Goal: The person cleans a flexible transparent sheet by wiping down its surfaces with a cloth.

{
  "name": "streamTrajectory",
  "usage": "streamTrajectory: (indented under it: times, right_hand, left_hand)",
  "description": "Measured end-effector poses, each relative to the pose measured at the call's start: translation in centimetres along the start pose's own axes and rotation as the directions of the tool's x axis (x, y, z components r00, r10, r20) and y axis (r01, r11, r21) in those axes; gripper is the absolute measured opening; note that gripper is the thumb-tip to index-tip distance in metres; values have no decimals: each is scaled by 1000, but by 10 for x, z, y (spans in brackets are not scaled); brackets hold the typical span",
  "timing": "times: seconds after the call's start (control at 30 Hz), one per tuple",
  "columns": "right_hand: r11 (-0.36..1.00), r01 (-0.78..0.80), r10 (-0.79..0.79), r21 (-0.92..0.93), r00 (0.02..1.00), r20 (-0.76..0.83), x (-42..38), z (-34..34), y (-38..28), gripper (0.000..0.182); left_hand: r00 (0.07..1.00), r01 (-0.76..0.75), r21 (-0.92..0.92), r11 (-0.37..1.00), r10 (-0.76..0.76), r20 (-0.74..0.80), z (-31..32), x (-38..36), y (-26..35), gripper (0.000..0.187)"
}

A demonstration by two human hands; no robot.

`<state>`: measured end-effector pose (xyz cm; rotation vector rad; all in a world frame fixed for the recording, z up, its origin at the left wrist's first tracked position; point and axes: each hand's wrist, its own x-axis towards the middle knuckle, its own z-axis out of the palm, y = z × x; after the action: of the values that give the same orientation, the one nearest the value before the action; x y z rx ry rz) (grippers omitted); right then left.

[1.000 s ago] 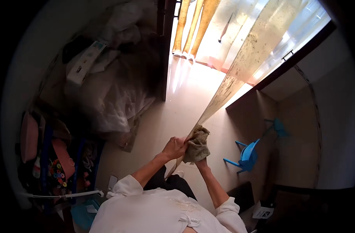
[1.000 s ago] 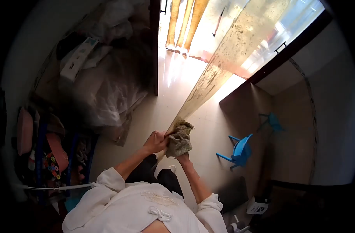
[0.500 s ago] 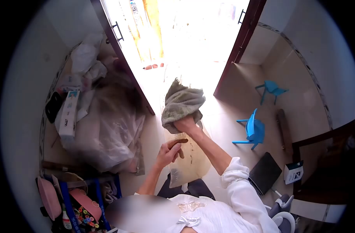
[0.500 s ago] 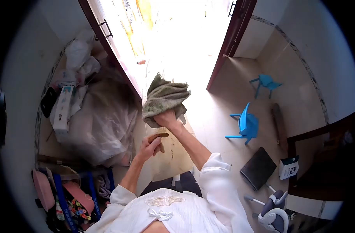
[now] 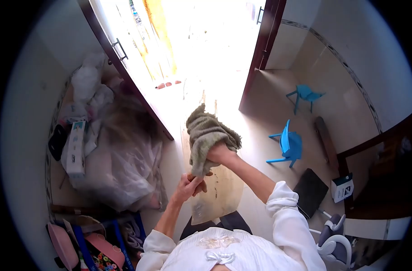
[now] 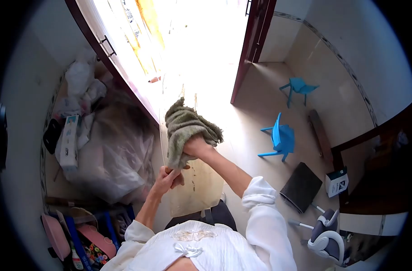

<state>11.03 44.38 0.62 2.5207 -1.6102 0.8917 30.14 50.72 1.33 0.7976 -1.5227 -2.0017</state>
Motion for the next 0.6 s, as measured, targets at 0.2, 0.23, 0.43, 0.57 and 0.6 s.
streamTrajectory:
  times: [0.2,0.23,0.43,0.57,0.6]
  right_hand:
    - [981,-64,104,183,971,-217,121,13,75,34]
    - [920,-35,143,390,957,-253,124,24,84,34]
    - [991,-37,49,130,995,-92,45,25,21,47]
    - [928,-153,94,339,978,185,-36,25,-12,40]
    - [893,-191,104,408,969,224,-52,16,-20,36]
  left_hand:
    - [998,-61,18,998,60,35,6,-4,15,26]
    - [998,-59,18,998,59,8,10,-5,19,27]
    - [996,-73,-14,997,73,-53,3,-2,6,27]
    - [997,-20,-55,998,16,-75,-7,2,-22,25]
    - [997,31,-73,997,-36,-66,-9,3,-29,24]
